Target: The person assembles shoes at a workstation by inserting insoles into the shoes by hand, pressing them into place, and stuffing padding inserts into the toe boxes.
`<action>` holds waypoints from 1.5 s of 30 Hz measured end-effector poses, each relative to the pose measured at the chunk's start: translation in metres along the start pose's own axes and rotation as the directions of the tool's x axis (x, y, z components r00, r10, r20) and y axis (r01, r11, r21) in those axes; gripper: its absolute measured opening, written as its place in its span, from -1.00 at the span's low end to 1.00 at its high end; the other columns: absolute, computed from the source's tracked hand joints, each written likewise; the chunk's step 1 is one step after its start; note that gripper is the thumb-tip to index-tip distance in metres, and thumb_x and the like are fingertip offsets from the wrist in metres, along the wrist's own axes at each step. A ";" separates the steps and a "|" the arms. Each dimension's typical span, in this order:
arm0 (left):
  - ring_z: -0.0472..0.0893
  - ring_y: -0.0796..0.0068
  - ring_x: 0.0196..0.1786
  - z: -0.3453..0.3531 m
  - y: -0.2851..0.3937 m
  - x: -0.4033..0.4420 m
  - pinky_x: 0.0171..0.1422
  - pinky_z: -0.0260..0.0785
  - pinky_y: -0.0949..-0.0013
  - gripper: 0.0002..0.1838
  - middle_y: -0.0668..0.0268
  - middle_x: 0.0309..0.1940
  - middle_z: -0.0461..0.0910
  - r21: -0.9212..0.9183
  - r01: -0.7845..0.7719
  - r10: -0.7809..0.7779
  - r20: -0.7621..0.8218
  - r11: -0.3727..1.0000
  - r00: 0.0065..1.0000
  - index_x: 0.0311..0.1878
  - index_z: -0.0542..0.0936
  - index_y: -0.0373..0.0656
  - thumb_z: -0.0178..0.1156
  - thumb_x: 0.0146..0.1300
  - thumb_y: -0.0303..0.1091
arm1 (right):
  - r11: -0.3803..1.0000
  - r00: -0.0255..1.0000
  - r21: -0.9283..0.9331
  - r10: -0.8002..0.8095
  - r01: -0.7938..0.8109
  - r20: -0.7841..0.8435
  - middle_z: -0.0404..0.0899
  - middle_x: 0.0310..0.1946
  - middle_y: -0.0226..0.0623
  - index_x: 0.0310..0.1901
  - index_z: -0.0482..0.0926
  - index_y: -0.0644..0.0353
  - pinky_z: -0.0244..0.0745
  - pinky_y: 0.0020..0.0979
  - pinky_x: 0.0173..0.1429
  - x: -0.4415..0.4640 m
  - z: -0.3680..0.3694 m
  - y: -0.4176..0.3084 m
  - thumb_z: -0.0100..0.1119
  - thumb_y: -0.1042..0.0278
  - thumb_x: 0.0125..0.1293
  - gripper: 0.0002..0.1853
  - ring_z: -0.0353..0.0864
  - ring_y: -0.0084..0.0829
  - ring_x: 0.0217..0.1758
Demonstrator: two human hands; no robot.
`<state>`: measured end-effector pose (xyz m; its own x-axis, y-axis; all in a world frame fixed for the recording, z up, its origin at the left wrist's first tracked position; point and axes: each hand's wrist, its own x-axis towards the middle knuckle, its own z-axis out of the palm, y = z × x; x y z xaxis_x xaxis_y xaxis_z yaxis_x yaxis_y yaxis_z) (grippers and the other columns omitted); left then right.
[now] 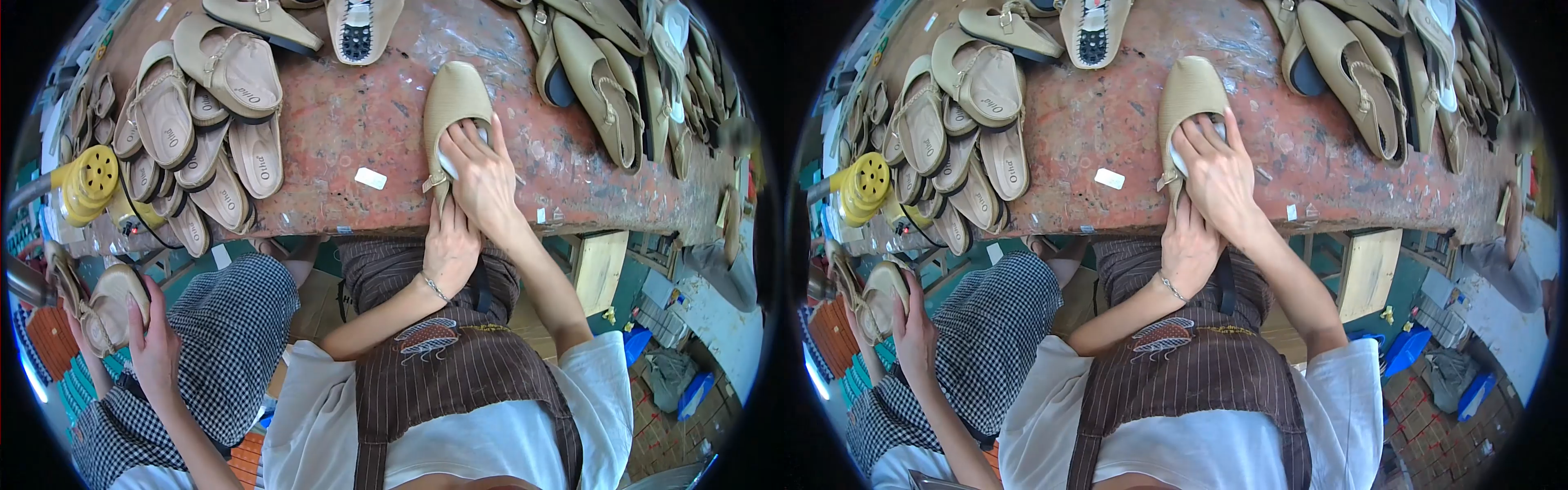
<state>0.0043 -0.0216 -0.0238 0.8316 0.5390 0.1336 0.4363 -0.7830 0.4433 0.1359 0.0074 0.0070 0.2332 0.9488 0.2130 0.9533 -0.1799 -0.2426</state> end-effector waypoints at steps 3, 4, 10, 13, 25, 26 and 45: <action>0.37 -0.05 0.36 -0.007 0.001 0.006 0.54 0.13 -0.11 -0.38 -0.11 0.22 0.45 0.070 0.011 -0.015 0.051 0.997 0.999 0.28 0.43 -0.44 0.14 0.22 -0.20 | 0.992 0.932 -0.005 0.122 -0.128 0.342 0.60 -0.11 -0.05 -0.01 0.56 0.34 0.08 0.02 0.56 0.031 -0.011 0.007 0.13 0.48 0.13 -0.65 0.59 -0.06 0.12; 0.37 -0.05 0.36 -0.006 0.001 0.005 0.54 0.13 -0.11 -0.38 -0.11 0.22 0.45 0.070 0.015 -0.019 0.051 0.997 0.999 0.28 0.43 -0.44 0.14 0.22 -0.20 | 0.992 0.931 -0.004 0.119 -0.125 0.345 0.60 -0.11 -0.05 -0.01 0.56 0.34 0.08 0.02 0.56 0.026 -0.011 0.006 0.13 0.48 0.13 -0.65 0.59 -0.06 0.12; 0.39 -0.04 0.34 0.010 -0.002 -0.001 0.55 0.12 -0.11 -0.41 -0.12 0.19 0.47 0.114 -0.031 0.038 -0.065 0.993 0.997 0.20 0.47 -0.47 0.17 0.19 -0.21 | 0.991 0.997 -0.119 0.074 -0.069 0.039 0.44 0.26 0.23 0.35 0.25 0.56 -0.08 0.11 0.61 -0.024 0.000 -0.013 0.13 0.48 0.23 -0.34 0.43 0.04 0.39; 0.42 -0.07 0.31 0.000 -0.003 0.003 0.53 0.14 -0.15 -0.42 -0.16 0.14 0.50 0.018 -0.007 0.007 0.030 1.000 1.000 0.15 0.49 -0.48 0.19 0.18 -0.19 | 0.960 0.793 -0.111 0.275 -0.258 0.544 0.44 0.24 0.25 0.29 0.32 0.60 -0.07 0.07 0.61 0.039 -0.027 -0.006 0.09 0.45 0.17 -0.37 0.46 0.07 0.34; 0.38 -0.10 0.35 0.013 -0.010 -0.004 0.49 0.22 -0.11 -0.37 -0.09 0.20 0.45 0.018 -0.037 0.036 0.036 0.999 0.999 0.28 0.43 -0.38 0.22 0.22 -0.18 | 0.955 0.980 -0.270 0.161 -0.125 0.117 0.59 -0.03 0.11 0.08 0.51 0.39 -0.17 0.04 0.65 0.011 0.006 -0.009 0.12 0.28 0.20 -0.55 0.58 -0.08 0.21; 0.36 -0.12 0.37 0.016 -0.012 -0.007 0.49 0.25 -0.07 -0.36 -0.08 0.24 0.43 0.085 -0.092 0.091 0.013 0.992 0.996 0.30 0.45 -0.28 0.28 0.18 -0.19 | 0.936 0.994 -0.335 0.097 -0.111 -0.060 0.61 -0.05 0.05 0.06 0.52 0.34 -0.17 0.05 0.64 0.001 0.011 -0.013 0.11 0.29 0.21 -0.59 0.61 -0.13 0.16; 0.60 0.41 0.01 -0.166 -0.112 0.055 0.18 0.45 0.29 -0.85 0.18 -0.02 0.64 -0.779 0.114 -0.388 -0.174 0.616 0.905 -0.32 0.56 -0.23 0.33 0.08 -0.62 | 0.940 0.778 -0.012 0.275 -0.341 -0.566 0.60 0.07 -0.04 0.16 0.58 0.17 0.46 -0.17 0.28 0.036 -0.179 0.261 0.21 0.58 0.07 -0.47 0.59 -0.07 0.15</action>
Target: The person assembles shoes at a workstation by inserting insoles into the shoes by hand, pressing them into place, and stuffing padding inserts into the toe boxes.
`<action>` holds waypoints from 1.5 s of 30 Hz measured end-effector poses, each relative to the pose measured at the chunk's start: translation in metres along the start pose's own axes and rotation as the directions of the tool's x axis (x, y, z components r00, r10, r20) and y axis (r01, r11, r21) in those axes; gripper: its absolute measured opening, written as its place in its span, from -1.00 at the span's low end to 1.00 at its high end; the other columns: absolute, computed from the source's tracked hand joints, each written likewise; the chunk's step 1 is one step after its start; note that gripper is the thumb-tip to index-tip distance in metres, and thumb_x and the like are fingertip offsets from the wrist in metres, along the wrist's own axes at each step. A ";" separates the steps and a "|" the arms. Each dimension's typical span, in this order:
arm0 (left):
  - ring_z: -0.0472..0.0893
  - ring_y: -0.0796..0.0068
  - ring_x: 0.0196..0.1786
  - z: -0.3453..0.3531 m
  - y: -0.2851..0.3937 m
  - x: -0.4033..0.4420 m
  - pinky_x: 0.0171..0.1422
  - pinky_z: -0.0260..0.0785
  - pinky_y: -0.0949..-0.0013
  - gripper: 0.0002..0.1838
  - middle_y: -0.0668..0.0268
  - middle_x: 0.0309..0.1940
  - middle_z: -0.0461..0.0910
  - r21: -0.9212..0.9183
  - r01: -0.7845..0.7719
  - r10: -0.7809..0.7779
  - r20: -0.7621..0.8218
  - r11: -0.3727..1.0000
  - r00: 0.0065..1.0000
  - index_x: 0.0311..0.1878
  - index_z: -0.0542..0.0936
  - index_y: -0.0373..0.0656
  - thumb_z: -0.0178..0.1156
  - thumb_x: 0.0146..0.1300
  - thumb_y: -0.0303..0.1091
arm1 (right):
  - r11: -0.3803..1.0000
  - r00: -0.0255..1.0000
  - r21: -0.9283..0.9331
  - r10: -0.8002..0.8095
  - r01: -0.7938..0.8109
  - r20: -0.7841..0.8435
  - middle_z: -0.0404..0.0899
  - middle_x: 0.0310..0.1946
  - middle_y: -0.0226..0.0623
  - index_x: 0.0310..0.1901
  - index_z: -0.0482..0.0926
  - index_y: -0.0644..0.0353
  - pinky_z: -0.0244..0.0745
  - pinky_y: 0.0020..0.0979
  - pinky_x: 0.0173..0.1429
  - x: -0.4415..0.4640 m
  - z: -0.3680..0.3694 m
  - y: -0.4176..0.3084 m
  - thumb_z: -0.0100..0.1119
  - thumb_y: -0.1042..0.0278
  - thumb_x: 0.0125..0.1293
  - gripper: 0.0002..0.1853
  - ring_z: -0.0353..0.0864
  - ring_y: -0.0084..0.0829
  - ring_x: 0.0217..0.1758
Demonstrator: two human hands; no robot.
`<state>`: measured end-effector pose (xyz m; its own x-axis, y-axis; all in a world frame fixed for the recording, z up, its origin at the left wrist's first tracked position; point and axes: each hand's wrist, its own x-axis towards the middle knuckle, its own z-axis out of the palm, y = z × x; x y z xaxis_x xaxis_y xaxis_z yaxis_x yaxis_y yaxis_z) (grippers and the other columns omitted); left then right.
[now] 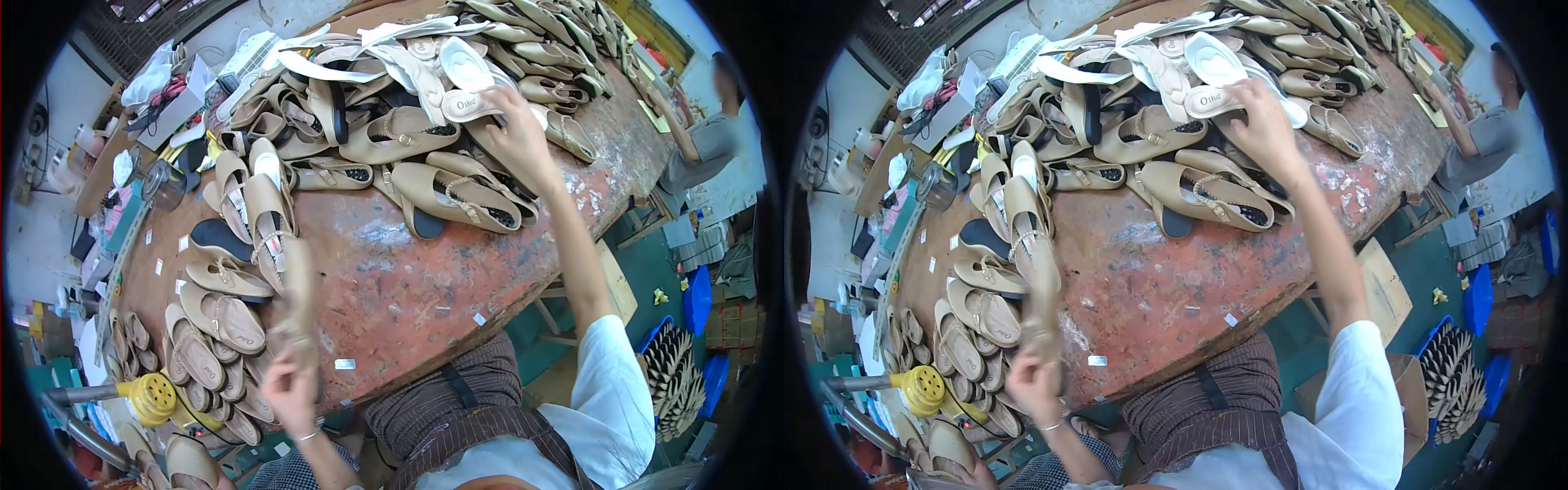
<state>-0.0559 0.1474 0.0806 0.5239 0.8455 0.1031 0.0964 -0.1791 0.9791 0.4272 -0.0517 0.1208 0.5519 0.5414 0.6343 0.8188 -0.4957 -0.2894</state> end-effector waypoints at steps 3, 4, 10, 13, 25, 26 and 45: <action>0.52 0.59 -0.15 -0.082 0.013 0.025 0.02 0.42 0.44 -0.86 0.34 -0.17 0.59 0.223 -0.211 0.267 -0.257 0.952 0.929 -0.28 0.52 -0.21 0.24 0.13 -0.64 | 0.996 0.975 -0.024 -0.082 0.089 0.208 0.41 0.31 -0.01 0.35 0.43 0.05 0.33 -0.17 0.45 0.024 0.017 0.052 0.24 0.58 0.05 -0.28 0.37 0.02 0.39; 0.52 0.61 -0.14 -0.103 0.013 0.037 0.02 0.41 0.47 -0.86 0.33 -0.15 0.60 0.338 -0.168 0.281 -0.321 0.926 0.904 -0.26 0.52 -0.22 0.23 0.14 -0.64 | 0.995 0.942 0.086 -0.071 0.046 0.328 0.45 0.25 -0.05 0.34 0.45 0.05 0.36 -0.15 0.41 0.034 0.012 0.055 0.26 0.55 0.03 -0.28 0.43 -0.03 0.35; 0.57 0.28 0.05 -0.024 0.023 0.078 0.33 0.31 0.24 -0.73 0.16 0.00 0.62 0.873 -0.086 0.562 -0.231 0.480 0.794 0.00 0.55 -0.36 0.26 0.25 -0.51 | 0.984 0.986 0.114 -0.144 0.134 0.085 0.57 -0.09 -0.18 0.13 0.54 0.26 0.54 -0.28 0.08 0.030 -0.012 0.061 0.48 0.41 0.03 -0.43 0.62 -0.20 -0.03; 0.58 0.37 -0.09 0.113 0.041 0.076 0.16 0.43 0.30 -0.59 0.22 -0.07 0.57 0.365 -0.020 0.043 -0.055 0.931 0.998 0.11 0.53 -0.33 0.36 0.25 -0.38 | 0.985 0.932 0.101 -0.099 0.142 -0.348 0.58 -0.31 -0.29 0.05 0.56 0.25 0.49 -0.42 -0.29 0.015 -0.023 0.058 0.48 0.33 0.17 -0.56 0.54 -0.51 -0.37; 0.68 -0.02 -0.38 0.322 -0.024 0.038 -0.19 0.52 0.06 0.04 0.09 -0.39 0.67 0.088 0.027 -0.046 0.212 0.996 0.976 0.48 -0.17 -0.37 0.32 0.10 -0.31 | -0.044 0.876 0.928 0.317 -0.369 0.363 0.58 -0.08 -0.16 0.41 0.23 0.37 0.56 -0.43 -0.12 -0.060 -0.099 -0.016 -0.16 -0.10 0.59 -0.33 0.55 -0.48 -0.22; 0.68 0.00 -0.35 0.314 -0.015 0.043 -0.15 0.52 0.03 0.06 0.13 -0.37 0.66 0.097 0.063 -0.084 0.231 0.993 0.969 0.49 -0.18 -0.33 0.32 0.10 -0.28 | -0.059 0.874 0.927 0.316 -0.370 0.369 0.58 -0.08 -0.16 0.41 0.23 0.37 0.56 -0.43 -0.12 -0.074 -0.089 -0.018 -0.16 -0.10 0.59 -0.33 0.55 -0.48 -0.22; 0.65 0.06 -0.17 0.086 0.007 0.026 -0.13 0.52 0.21 -0.76 0.13 -0.10 0.54 0.314 -0.516 0.263 0.588 0.797 0.765 -0.21 0.52 -0.25 0.08 0.07 -0.76 | 0.151 0.499 0.478 0.166 -0.865 0.851 0.59 0.01 -0.08 0.33 0.42 0.39 0.50 -0.35 -0.06 -0.193 -0.048 -0.080 -0.35 -0.04 0.63 -0.37 0.53 -0.39 -0.15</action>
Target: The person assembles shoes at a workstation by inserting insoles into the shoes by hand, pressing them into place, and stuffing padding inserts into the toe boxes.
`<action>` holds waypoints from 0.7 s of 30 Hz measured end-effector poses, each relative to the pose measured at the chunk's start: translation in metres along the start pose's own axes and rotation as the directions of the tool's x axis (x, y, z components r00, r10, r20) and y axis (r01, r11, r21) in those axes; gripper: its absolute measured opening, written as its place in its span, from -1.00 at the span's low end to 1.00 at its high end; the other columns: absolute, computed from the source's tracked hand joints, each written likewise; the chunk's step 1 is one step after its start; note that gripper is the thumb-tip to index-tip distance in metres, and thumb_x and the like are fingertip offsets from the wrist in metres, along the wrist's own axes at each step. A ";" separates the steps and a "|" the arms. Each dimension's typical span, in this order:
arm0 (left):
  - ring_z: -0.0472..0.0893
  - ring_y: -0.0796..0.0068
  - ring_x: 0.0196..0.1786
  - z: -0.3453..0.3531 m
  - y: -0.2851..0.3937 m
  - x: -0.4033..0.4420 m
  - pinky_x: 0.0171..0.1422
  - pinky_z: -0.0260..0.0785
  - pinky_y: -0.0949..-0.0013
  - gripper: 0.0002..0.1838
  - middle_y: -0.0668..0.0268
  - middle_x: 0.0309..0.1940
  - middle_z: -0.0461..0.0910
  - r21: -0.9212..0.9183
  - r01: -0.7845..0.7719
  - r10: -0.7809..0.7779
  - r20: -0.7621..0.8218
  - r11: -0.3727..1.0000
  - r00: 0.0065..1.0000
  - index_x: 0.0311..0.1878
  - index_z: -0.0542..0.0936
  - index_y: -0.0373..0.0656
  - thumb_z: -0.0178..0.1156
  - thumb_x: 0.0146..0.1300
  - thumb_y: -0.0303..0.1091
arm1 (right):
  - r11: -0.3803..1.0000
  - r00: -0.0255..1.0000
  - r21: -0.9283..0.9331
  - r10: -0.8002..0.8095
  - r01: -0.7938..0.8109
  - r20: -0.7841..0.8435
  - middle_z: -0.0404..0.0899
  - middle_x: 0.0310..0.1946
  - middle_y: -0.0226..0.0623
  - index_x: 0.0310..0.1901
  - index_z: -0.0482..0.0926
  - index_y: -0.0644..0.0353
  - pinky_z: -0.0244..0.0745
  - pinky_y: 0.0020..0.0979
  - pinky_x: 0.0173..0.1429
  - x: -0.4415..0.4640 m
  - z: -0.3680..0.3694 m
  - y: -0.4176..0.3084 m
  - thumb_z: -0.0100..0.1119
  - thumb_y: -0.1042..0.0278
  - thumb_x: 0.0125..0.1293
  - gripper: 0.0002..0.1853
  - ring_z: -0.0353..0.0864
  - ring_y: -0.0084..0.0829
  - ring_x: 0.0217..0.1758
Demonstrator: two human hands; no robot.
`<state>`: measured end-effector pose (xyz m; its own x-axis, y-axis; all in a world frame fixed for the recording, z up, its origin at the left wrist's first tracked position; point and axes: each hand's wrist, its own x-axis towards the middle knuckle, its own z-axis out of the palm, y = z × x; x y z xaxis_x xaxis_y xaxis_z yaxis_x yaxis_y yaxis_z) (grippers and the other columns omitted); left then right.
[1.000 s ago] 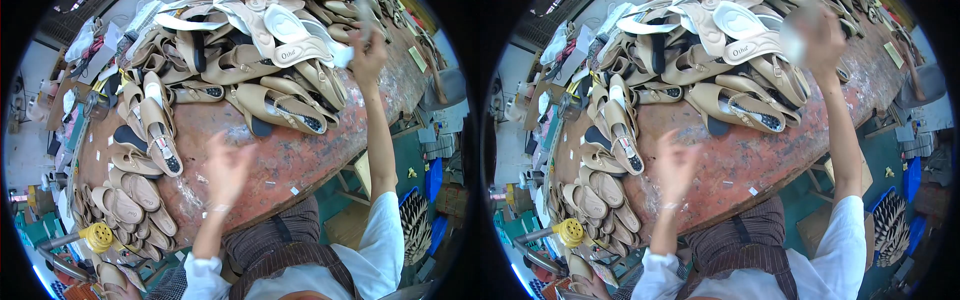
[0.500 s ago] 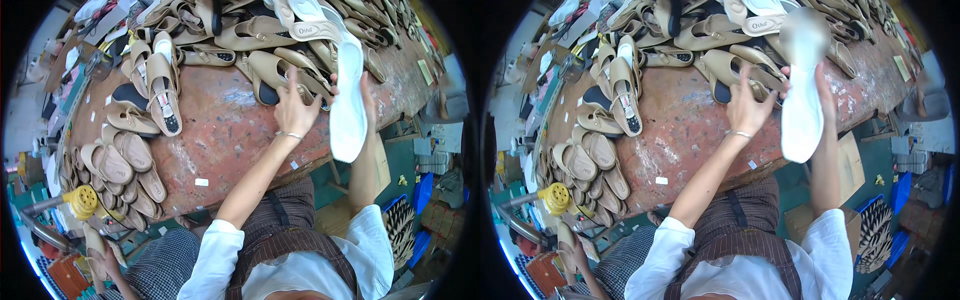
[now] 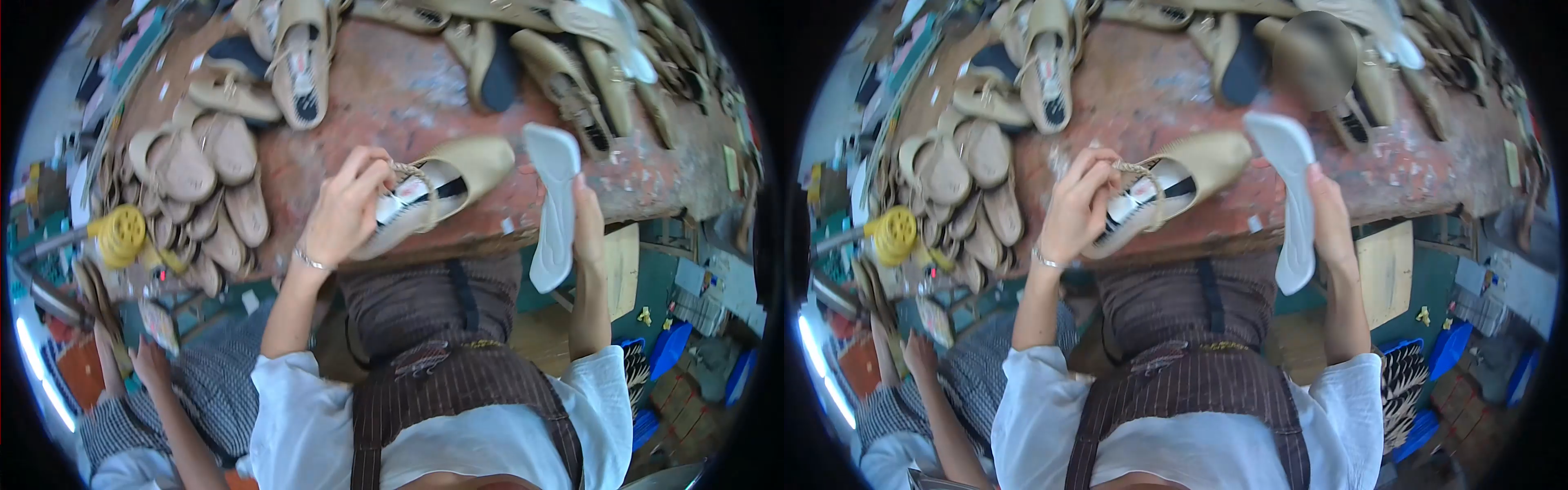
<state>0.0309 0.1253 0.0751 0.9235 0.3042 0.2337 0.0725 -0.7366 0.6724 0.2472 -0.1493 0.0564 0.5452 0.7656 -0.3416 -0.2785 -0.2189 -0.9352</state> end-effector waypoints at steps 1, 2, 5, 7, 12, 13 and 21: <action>0.65 0.06 -0.17 -0.002 -0.011 -0.017 -0.13 0.52 0.21 -0.76 0.13 -0.10 0.54 0.013 0.056 -0.056 0.003 0.998 0.998 -0.21 0.52 -0.25 0.08 0.07 -0.76 | 0.892 0.971 -0.388 -0.233 0.234 0.050 0.58 -0.01 -0.08 0.31 0.45 0.38 0.47 -0.32 -0.02 0.004 0.024 -0.002 -0.26 0.03 0.60 -0.43 0.52 -0.31 -0.12; 0.65 0.05 -0.13 -0.001 -0.025 -0.035 -0.08 0.52 0.20 -0.76 0.11 -0.06 0.56 0.026 0.098 -0.098 -0.018 0.995 0.995 -0.20 0.54 -0.24 0.10 0.09 -0.75 | 0.584 0.878 -0.681 -0.439 0.441 0.193 0.57 -0.03 -0.07 0.29 0.48 0.36 0.45 -0.30 0.03 0.009 0.052 -0.010 -0.16 0.10 0.58 -0.48 0.50 -0.22 -0.08; 0.64 0.05 -0.05 0.004 -0.039 -0.074 0.01 0.51 0.18 -0.77 0.09 0.00 0.58 0.126 0.172 -0.141 -0.224 0.977 0.964 -0.18 0.58 -0.25 0.16 0.11 -0.71 | 0.294 0.819 -0.809 -0.456 0.509 0.350 0.56 0.00 -0.11 0.21 0.59 0.23 0.42 -0.19 0.11 0.006 0.089 -0.013 0.25 0.36 0.26 -0.54 0.47 -0.11 0.04; 0.61 0.05 0.03 0.011 -0.034 -0.098 0.09 0.48 0.17 -0.85 0.08 0.03 0.61 0.225 0.304 -0.169 -0.475 0.926 0.864 -0.19 0.62 -0.26 0.27 0.14 -0.61 | 0.119 0.742 -0.820 -0.512 0.560 0.433 0.58 0.05 -0.17 0.08 0.70 0.08 0.43 -0.12 0.10 0.005 0.098 -0.008 0.42 0.44 0.02 -0.51 0.49 -0.13 0.09; 0.58 0.44 -0.26 0.028 -0.028 -0.125 -0.24 0.50 0.41 -0.52 0.21 -0.15 0.47 -0.120 0.671 -0.630 -0.492 0.732 0.600 0.16 0.54 -0.31 0.43 0.19 -0.42 | 0.181 0.711 -0.752 -0.520 0.633 0.474 0.62 0.02 -0.21 -0.11 0.76 0.12 0.45 -0.12 0.11 0.015 0.126 0.019 0.39 0.46 -0.05 -0.64 0.56 -0.17 0.08; 0.56 0.56 -0.30 0.032 -0.032 -0.128 -0.33 0.49 0.49 -0.42 0.26 -0.16 0.44 -0.328 0.648 -0.721 -0.408 0.688 0.559 0.25 0.49 -0.34 0.45 0.18 -0.42 | 0.215 0.701 -0.715 -0.511 0.665 0.498 0.63 0.01 -0.21 -0.12 0.76 0.14 0.46 -0.14 0.12 0.021 0.135 0.024 0.38 0.47 -0.04 -0.65 0.56 -0.19 0.08; 0.58 0.65 -0.26 0.031 -0.056 -0.141 -0.34 0.48 0.61 -0.35 0.31 -0.09 0.45 -0.574 0.444 -0.693 -0.339 0.688 0.637 0.23 0.51 -0.41 0.54 0.07 -0.47 | 0.388 0.663 -0.542 -0.517 0.746 0.542 0.66 -0.07 -0.18 -0.24 0.75 0.25 0.56 -0.22 0.13 0.056 0.210 0.035 0.34 0.49 0.06 -0.81 0.63 -0.21 0.03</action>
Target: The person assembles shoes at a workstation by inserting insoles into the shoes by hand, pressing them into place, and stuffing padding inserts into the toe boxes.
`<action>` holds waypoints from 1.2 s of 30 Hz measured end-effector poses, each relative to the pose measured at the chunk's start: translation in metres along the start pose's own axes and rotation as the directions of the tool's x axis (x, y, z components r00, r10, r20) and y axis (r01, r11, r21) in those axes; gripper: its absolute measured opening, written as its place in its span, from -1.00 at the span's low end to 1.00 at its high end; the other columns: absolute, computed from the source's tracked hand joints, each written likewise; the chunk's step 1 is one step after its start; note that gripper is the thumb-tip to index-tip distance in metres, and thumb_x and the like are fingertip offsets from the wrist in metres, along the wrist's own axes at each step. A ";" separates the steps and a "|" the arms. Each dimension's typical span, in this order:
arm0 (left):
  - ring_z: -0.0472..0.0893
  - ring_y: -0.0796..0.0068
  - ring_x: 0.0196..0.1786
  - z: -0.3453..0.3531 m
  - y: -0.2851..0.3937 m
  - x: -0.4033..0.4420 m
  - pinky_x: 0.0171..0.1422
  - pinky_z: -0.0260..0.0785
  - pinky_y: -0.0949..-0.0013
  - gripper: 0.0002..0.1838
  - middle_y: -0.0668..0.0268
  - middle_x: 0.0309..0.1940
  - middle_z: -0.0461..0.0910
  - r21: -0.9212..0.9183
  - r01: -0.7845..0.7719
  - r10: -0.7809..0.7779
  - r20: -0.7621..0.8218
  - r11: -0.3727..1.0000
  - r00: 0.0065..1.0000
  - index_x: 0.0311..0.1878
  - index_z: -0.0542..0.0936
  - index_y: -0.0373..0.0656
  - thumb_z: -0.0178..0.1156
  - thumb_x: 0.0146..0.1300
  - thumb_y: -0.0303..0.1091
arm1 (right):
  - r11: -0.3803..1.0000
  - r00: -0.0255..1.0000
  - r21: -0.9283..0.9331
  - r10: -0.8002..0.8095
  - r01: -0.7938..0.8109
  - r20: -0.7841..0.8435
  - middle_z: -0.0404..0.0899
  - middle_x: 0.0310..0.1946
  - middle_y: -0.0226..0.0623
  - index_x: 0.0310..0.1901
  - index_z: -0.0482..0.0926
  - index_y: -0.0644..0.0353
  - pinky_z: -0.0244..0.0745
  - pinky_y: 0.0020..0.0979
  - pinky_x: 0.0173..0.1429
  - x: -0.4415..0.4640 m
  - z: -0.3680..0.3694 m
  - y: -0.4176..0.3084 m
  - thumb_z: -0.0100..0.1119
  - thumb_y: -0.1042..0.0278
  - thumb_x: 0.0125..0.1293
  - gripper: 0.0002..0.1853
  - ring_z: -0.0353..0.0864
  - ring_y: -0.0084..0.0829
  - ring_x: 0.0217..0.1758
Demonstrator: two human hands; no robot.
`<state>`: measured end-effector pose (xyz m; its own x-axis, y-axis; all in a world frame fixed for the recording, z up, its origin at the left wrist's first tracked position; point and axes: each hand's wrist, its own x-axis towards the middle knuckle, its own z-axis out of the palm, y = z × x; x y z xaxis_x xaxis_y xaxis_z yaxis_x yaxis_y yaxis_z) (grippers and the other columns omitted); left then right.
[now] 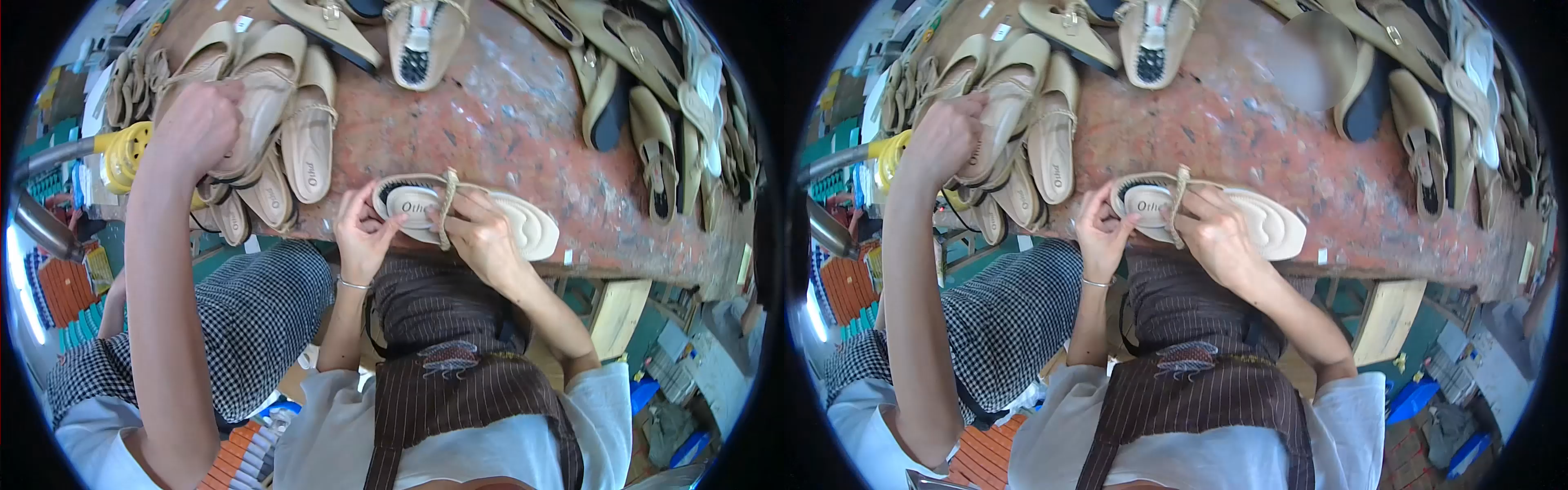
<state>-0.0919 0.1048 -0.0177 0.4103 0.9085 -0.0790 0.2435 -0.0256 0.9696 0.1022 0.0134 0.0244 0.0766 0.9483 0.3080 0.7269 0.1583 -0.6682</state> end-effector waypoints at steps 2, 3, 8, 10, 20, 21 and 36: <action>0.58 0.66 -0.28 0.001 0.001 0.003 -0.34 0.46 0.60 -0.39 0.31 -0.14 0.47 -0.037 0.017 -0.018 -0.025 0.999 1.000 0.19 0.54 -0.41 0.55 0.06 -0.46 | 0.999 1.000 0.037 0.023 -0.023 0.018 0.67 -0.04 -0.13 -0.24 0.75 0.26 0.58 -0.20 0.13 0.011 0.003 -0.005 0.34 0.49 0.07 -0.82 0.65 -0.17 0.04; 0.58 0.66 -0.29 0.000 0.002 0.004 -0.34 0.46 0.60 -0.41 0.32 -0.16 0.48 -0.031 0.034 -0.034 -0.027 0.999 0.999 0.16 0.56 -0.41 0.55 0.07 -0.46 | 0.999 1.000 0.039 0.009 -0.010 0.021 0.67 -0.04 -0.13 -0.24 0.75 0.26 0.58 -0.20 0.13 0.014 0.005 -0.005 0.34 0.49 0.07 -0.82 0.65 -0.17 0.04; 0.65 0.62 -0.19 -0.006 0.000 0.011 -0.22 0.55 0.63 -0.49 0.35 -0.09 0.46 0.041 0.052 -0.054 0.032 0.998 0.998 0.16 0.54 -0.41 0.45 0.13 -0.60 | 0.997 0.995 -0.010 0.073 -0.072 0.062 0.69 -0.07 -0.06 -0.26 0.75 0.28 0.61 -0.21 0.09 0.020 0.013 -0.005 0.35 0.49 0.07 -0.84 0.67 -0.15 0.00; 0.57 0.71 -0.41 0.005 0.004 0.014 -0.41 0.42 0.60 -0.57 0.36 -0.29 0.54 -0.006 0.002 -0.002 -0.097 1.000 0.995 0.00 0.64 -0.36 0.54 0.04 -0.51 | 0.995 0.993 -0.049 0.088 -0.084 0.076 0.69 -0.08 -0.07 -0.27 0.74 0.28 0.61 -0.21 0.08 0.019 0.017 -0.005 0.35 0.49 0.07 -0.84 0.67 -0.15 0.00; 0.40 0.78 -0.58 0.007 0.007 0.026 -0.53 0.21 0.55 -0.92 0.38 -0.54 0.60 0.025 0.160 -0.153 -0.165 0.987 0.974 -0.26 0.64 -0.37 0.35 0.21 -0.57 | 0.990 0.917 -0.069 -0.087 0.123 0.389 0.52 0.28 -0.05 0.15 0.64 0.24 0.46 -0.20 0.35 0.024 0.012 0.001 0.12 0.42 0.18 -0.54 0.57 -0.13 0.27; 0.40 0.78 -0.58 0.007 0.011 0.027 -0.53 0.21 0.55 -0.92 0.38 -0.54 0.60 0.024 0.157 -0.151 -0.163 0.987 0.975 -0.26 0.64 -0.37 0.35 0.21 -0.57 | 0.990 0.918 -0.072 -0.086 0.123 0.387 0.52 0.28 -0.05 0.15 0.64 0.24 0.46 -0.20 0.35 0.024 0.012 -0.002 0.12 0.42 0.18 -0.54 0.57 -0.13 0.27; 0.60 0.38 -0.67 0.020 0.040 -0.016 -0.57 0.34 0.30 -0.90 0.22 -0.70 0.55 0.160 0.244 -0.258 0.070 0.956 0.964 -0.31 0.51 -0.27 0.22 0.31 -0.48 | 0.985 0.961 -0.145 0.053 -0.095 -0.272 0.70 -0.20 -0.16 -0.36 0.66 0.28 0.51 -0.11 0.20 -0.008 -0.026 0.019 0.20 0.71 -0.19 -0.73 0.64 -0.08 0.07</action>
<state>-0.0711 0.0813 0.0174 0.3938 0.8532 -0.3420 0.4739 0.1304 0.8709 0.1332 0.0023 0.0265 0.2976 0.8448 0.4447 0.8078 0.0254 -0.5890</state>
